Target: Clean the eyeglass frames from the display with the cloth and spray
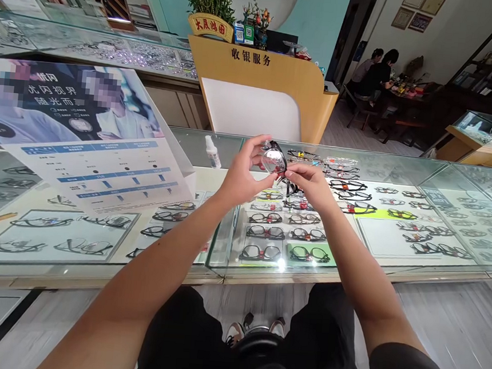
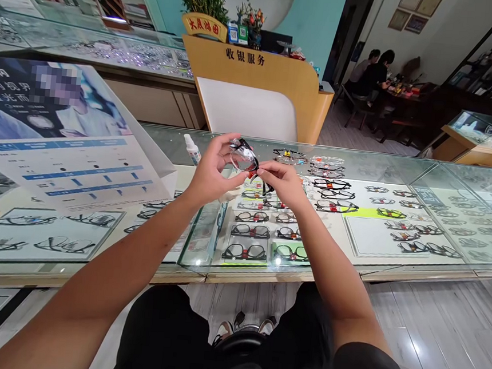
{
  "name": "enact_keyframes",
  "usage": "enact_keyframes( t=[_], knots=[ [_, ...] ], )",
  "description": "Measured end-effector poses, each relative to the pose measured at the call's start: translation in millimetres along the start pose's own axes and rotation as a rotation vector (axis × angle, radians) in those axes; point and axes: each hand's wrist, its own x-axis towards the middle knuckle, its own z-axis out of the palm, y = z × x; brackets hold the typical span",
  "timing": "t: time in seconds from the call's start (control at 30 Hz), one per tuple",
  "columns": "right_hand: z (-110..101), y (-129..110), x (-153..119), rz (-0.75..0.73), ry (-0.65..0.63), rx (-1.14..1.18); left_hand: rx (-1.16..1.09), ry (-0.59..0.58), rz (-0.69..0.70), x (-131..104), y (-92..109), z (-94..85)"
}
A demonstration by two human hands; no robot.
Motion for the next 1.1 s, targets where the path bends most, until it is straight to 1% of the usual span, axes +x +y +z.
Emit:
enact_keyframes(
  t=[0.07,0.1,0.13,0.23,0.27,0.3,0.33,0.43,0.47,0.53,0.63,0.73,0.87,1.1],
  knots=[
    [1,1,0,0.005,0.012,0.004,-0.026,-0.003,-0.008,0,-2,2.6],
    [1,2,1,-0.006,0.042,0.004,-0.02,0.019,-0.013,0,-2,4.3],
    [1,4,1,-0.017,0.082,0.002,-0.002,0.062,-0.019,-1,-3,6.1],
    [-1,12,3,-0.054,0.196,-0.034,0.047,0.264,-0.058,-3,0,11.1],
    [-1,14,3,-0.069,0.222,-0.062,0.047,0.295,-0.083,-4,2,12.3],
    [-1,16,3,-0.087,0.243,-0.096,0.038,0.287,-0.114,-5,4,13.4],
    [0,17,3,-0.106,0.262,-0.131,0.025,0.246,-0.146,-6,7,14.5],
    [5,20,0,-0.168,0.334,-0.232,0.0,0.084,-0.229,-10,17,18.2],
    [8,20,-1,-0.191,0.36,-0.266,-0.005,0.058,-0.253,-11,20,19.7],
    [13,21,-2,-0.246,0.394,-0.33,-0.019,0.042,-0.307,-13,23,22.6],
    [18,22,-4,-0.326,0.386,-0.417,-0.082,0.062,-0.382,-13,23,25.0],
    [21,21,-6,-0.356,0.346,-0.494,-0.155,0.108,-0.424,-10,18,23.5],
    [25,19,-9,-0.334,0.28,-0.551,-0.16,0.168,-0.466,-6,10,17.3],
    [29,15,-9,-0.294,0.179,-0.577,-0.084,0.234,-0.469,2,-3,8.9]
  ],
)
